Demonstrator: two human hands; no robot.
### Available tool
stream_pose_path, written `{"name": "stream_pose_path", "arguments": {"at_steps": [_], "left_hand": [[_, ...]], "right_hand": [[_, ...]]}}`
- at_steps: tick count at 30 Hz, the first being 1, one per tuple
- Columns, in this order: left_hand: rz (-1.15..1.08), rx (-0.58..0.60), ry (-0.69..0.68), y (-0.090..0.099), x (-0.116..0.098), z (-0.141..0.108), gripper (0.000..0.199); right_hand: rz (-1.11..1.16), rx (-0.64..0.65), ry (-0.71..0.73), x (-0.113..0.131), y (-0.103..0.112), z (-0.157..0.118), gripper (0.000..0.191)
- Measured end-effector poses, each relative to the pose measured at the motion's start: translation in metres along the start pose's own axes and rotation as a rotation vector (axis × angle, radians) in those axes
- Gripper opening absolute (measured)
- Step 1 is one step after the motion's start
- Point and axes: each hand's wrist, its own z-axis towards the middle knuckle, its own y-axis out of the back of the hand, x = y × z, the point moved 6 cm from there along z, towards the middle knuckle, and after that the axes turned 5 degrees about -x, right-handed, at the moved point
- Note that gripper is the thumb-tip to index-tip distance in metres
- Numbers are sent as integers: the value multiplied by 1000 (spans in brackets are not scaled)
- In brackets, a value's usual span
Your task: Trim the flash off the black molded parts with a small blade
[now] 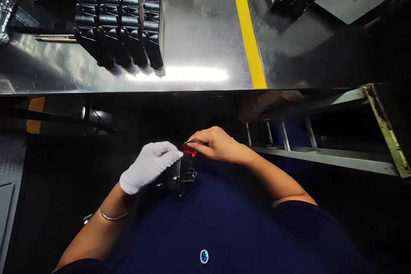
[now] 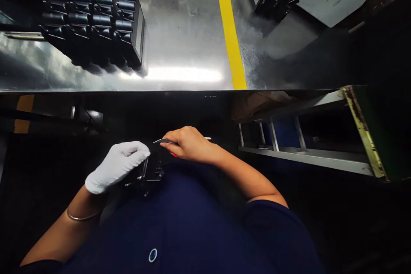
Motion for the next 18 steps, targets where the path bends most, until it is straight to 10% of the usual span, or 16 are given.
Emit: {"name": "stream_pose_path", "arguments": {"at_steps": [9,18], "left_hand": [[-69,-443,-46,19,3,-3,25],[-79,-469,-74,18,4,-4,25]], "right_hand": [[212,-221,35,1,-9,-9,36],[180,-329,126,9,-7,-10,33]]}}
